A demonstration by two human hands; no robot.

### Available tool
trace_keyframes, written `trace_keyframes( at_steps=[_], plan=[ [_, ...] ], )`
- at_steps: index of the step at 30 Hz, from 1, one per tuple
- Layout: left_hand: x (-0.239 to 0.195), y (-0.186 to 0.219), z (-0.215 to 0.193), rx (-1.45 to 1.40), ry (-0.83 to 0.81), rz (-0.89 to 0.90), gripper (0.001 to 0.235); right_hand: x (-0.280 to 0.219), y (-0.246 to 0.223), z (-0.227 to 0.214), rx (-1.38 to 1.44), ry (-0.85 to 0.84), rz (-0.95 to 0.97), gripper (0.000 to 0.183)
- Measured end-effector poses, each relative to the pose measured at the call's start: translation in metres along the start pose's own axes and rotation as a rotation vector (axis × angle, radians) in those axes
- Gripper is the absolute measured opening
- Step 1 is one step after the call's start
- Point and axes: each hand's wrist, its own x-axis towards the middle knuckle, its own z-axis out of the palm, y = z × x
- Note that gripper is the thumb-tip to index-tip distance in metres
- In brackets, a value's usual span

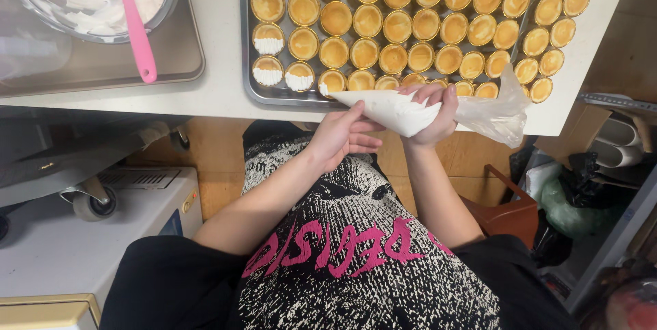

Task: The person fills a piping bag with white cream from a bowl using a spatula. They then pipe the cream into a tray of small tart shells. The person briefly pauses to pick up a grape from a cutting board where another person is slicing fruit, then resumes piping the cream into the tart shells.

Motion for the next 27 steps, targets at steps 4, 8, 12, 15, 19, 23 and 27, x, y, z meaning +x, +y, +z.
trace_keyframes(
  at_steps=[4,8,12,15,19,23,27],
  plan=[
    [0.001,0.001,0.002,0.007,0.006,-0.003,0.06,0.002,0.001,0.002,0.002,-0.005,-0.011,0.045],
    [0.004,0.007,0.005,0.024,0.039,0.006,0.061,0.006,0.001,0.006,-0.017,0.034,-0.018,0.044],
    [0.008,0.011,0.006,0.029,0.04,0.011,0.061,0.009,0.004,0.008,-0.008,0.038,-0.035,0.045],
    [0.005,0.009,0.005,0.029,0.03,-0.003,0.061,0.007,0.001,0.007,-0.02,0.024,-0.035,0.045],
    [0.002,0.005,0.006,0.029,0.024,-0.031,0.06,0.001,-0.004,0.003,-0.015,0.02,0.004,0.044],
    [0.002,0.004,0.007,0.057,0.029,-0.048,0.06,0.001,-0.003,-0.001,-0.063,0.017,-0.007,0.045],
    [0.006,0.006,0.008,0.057,0.042,-0.034,0.061,0.01,0.002,0.0,-0.04,0.02,-0.059,0.044]
  ],
)
